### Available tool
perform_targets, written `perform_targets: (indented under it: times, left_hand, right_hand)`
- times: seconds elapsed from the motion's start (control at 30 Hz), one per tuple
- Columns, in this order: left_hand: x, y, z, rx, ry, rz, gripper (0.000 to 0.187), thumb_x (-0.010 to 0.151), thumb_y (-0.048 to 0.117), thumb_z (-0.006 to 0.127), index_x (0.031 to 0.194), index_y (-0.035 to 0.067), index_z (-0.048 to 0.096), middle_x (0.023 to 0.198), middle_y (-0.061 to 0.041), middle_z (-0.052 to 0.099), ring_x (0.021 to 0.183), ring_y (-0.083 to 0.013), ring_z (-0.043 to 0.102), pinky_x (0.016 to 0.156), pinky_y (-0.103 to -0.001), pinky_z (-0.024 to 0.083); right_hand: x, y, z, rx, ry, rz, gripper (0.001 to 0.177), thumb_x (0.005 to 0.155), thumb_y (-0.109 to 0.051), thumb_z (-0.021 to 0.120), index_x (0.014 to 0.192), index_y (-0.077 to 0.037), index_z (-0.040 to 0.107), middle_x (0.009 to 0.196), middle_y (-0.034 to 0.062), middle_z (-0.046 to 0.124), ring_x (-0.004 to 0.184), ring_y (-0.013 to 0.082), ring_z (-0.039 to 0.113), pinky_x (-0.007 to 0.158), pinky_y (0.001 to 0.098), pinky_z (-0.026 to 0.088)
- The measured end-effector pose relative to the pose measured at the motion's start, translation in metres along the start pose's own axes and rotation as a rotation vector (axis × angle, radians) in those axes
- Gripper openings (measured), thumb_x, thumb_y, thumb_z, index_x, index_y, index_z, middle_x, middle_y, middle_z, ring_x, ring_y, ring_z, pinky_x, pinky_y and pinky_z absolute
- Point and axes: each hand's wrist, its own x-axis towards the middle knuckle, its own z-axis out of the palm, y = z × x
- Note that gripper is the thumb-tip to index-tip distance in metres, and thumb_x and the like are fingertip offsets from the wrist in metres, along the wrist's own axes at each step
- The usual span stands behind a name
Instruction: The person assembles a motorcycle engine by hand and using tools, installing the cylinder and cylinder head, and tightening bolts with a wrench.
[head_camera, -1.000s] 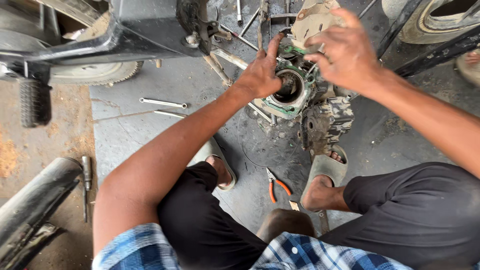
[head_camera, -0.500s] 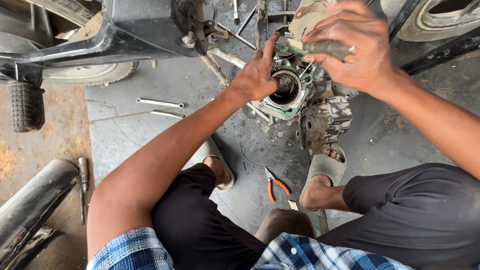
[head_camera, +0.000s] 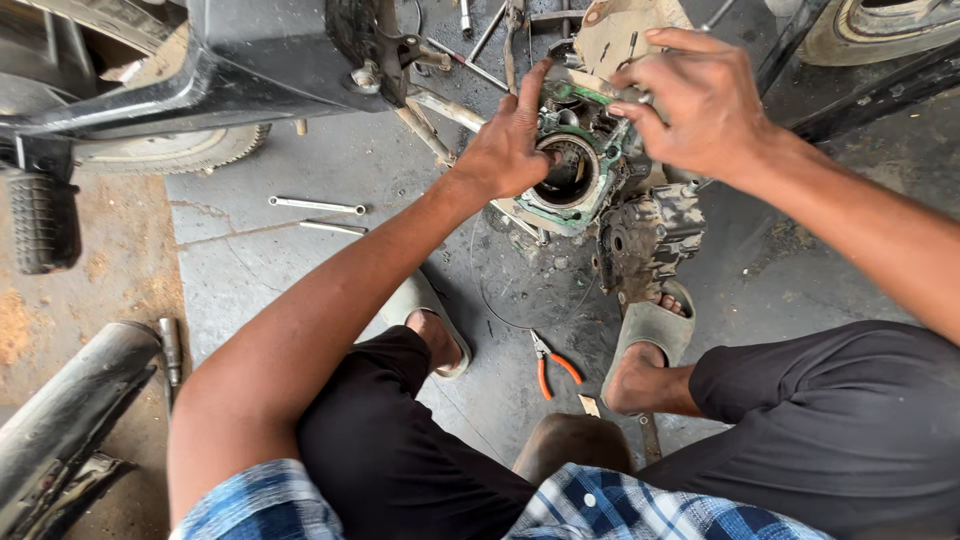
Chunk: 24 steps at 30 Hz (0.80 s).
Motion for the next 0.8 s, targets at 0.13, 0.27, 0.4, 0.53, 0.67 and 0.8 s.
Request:
perform_targets:
  times: [0.13,0.27,0.4,0.53,0.67,0.8]
  left_hand:
    - [0.000,0.000,-0.002,-0.032,0.053,0.054,0.109,0.085,0.020,0.078,0.160,0.028,-0.001,0.151,-0.039,0.035,0.132,-0.0558,0.049,0.117,-0.056,0.039]
    - [-0.001,-0.002,-0.002,-0.025,0.006,0.026,0.112,0.079,0.009,0.071,0.160,0.025,-0.004,0.154,-0.040,0.029,0.133,-0.0543,0.050,0.117,-0.054,0.041]
    - [0.000,-0.001,0.000,-0.011,0.028,0.077,0.109,0.085,0.020,0.077,0.159,0.023,-0.003,0.152,-0.041,0.030,0.135,-0.0555,0.045,0.117,-0.056,0.034]
    - [0.003,-0.008,0.002,-0.025,0.037,0.071,0.108,0.084,0.017,0.074,0.160,0.023,-0.004,0.151,-0.042,0.034,0.133,-0.0556,0.048,0.117,-0.054,0.039]
    - [0.001,-0.004,0.001,-0.014,0.048,0.081,0.108,0.084,0.018,0.076,0.159,0.025,-0.001,0.150,-0.041,0.035,0.132,-0.0561,0.048,0.117,-0.055,0.038]
    - [-0.001,-0.010,0.000,-0.054,0.034,0.096,0.106,0.087,0.017,0.074,0.161,0.024,-0.002,0.151,-0.041,0.036,0.133,-0.0556,0.050,0.119,-0.054,0.039]
  right_hand:
    - [-0.010,0.015,-0.014,0.260,0.024,0.127,0.018,0.093,-0.004,0.079,0.105,0.004,0.069,0.102,0.0185,0.075,0.100,0.0265,0.074,0.087,0.0361,0.058]
    - [-0.016,0.013,0.002,0.125,0.091,-0.033,0.021,0.089,-0.009,0.088,0.101,-0.003,0.072,0.101,0.0134,0.076,0.102,0.0264,0.073,0.098,0.0408,0.060]
    - [-0.012,0.013,0.002,-0.023,-0.141,0.031,0.026,0.088,-0.017,0.091,0.102,-0.004,0.074,0.088,0.0091,0.073,0.101,0.0280,0.074,0.090,0.0392,0.057]
    - [-0.008,0.007,-0.014,0.251,0.054,-0.016,0.021,0.086,-0.009,0.088,0.094,-0.003,0.069,0.106,0.0138,0.076,0.109,0.0305,0.073,0.101,0.0432,0.053]
    - [-0.003,0.001,0.007,0.019,-0.058,0.012,0.031,0.080,-0.017,0.092,0.091,0.000,0.069,0.099,0.0099,0.076,0.099,0.0239,0.072,0.111,0.0499,0.047]
    - [-0.011,0.012,-0.011,0.198,-0.023,0.091,0.018,0.094,-0.015,0.084,0.102,-0.007,0.072,0.112,0.0063,0.076,0.113,0.0220,0.071,0.111,0.0407,0.042]
